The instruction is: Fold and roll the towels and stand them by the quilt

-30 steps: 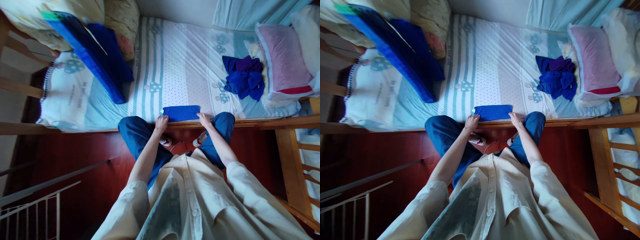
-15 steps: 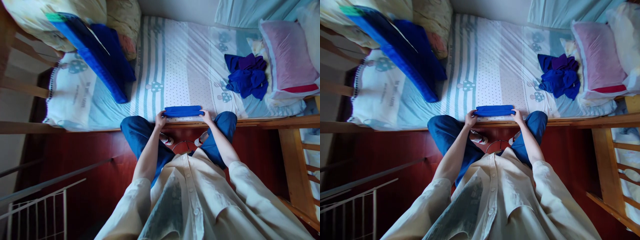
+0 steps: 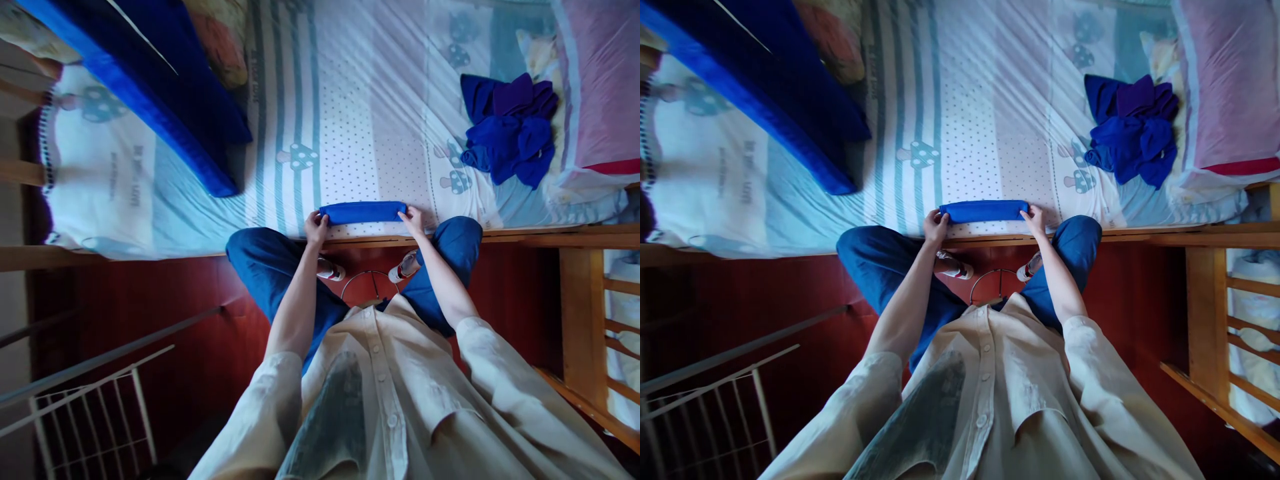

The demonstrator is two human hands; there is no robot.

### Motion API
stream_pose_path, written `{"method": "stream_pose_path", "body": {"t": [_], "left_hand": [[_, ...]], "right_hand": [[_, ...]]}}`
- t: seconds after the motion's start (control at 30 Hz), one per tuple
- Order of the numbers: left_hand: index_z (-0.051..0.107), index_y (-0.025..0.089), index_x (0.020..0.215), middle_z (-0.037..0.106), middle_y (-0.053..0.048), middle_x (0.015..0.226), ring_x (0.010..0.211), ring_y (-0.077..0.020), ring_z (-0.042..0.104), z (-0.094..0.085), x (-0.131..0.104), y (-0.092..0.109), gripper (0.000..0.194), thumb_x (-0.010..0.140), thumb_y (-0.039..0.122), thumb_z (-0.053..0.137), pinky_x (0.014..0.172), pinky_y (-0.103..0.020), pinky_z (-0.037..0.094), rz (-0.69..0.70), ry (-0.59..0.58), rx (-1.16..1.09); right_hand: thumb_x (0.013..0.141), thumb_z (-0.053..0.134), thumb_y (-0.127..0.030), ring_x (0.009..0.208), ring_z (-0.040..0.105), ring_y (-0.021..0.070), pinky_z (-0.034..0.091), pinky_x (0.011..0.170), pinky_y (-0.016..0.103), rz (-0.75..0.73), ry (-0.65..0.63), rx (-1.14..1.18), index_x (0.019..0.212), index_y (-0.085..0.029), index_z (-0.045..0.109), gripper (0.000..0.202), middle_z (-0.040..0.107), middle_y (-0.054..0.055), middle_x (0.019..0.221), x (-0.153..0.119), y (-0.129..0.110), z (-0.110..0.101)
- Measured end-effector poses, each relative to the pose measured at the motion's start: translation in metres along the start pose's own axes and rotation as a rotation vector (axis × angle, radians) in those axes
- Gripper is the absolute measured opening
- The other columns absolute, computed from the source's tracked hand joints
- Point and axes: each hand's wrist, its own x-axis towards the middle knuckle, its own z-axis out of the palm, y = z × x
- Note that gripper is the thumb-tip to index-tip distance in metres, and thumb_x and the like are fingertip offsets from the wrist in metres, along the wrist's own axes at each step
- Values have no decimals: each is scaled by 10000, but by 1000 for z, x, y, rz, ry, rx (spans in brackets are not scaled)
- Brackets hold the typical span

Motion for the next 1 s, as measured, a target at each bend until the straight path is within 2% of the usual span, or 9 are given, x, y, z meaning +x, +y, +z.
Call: {"method": "stream_pose_path", "body": {"t": [0.1, 0.27, 0.47, 0.77, 1.0], "left_hand": [[676, 119, 1113, 741, -95, 922, 892, -214, 700, 1, 4, 0, 342, 856, 336, 621, 842, -304, 557, -19, 23, 37], [691, 130, 1039, 734, -74, 868, 886, -214, 699, 2, 7, 9, 288, 868, 354, 630, 869, -297, 524, -78, 56, 144], [683, 159, 998, 722, -65, 860, 890, -222, 694, 4, 6, 23, 251, 884, 375, 627, 914, -315, 506, -140, 88, 216], [623, 191, 959, 707, -53, 852, 985, -240, 685, 5, 6, 40, 108, 873, 256, 627, 1016, -348, 470, -201, 63, 272], [584, 201, 930, 704, -61, 867, 1068, -257, 681, 12, 10, 47, 98, 848, 189, 635, 1029, -355, 463, -256, 83, 292]], "right_hand": [[854, 659, -562, 848, 690, 248, 556, 815, 354, -6, 17, -21, 879, -145, 689, 419, 744, 113, 891, 5, 4, 4], [869, 639, -551, 834, 677, 230, 532, 818, 329, 49, 54, -111, 855, -164, 690, 390, 731, 75, 852, 15, 10, 9], [863, 663, -539, 822, 676, 240, 523, 791, 320, 118, 68, -205, 880, -157, 719, 387, 743, 102, 847, 24, 9, 11], [869, 667, -510, 830, 681, 234, 494, 771, 305, 250, 87, -309, 919, -163, 732, 357, 754, 107, 881, 26, -4, 15], [860, 671, -531, 835, 678, 235, 486, 762, 309, 317, 79, -332, 883, -174, 720, 361, 750, 93, 887, 31, -9, 17]]}}
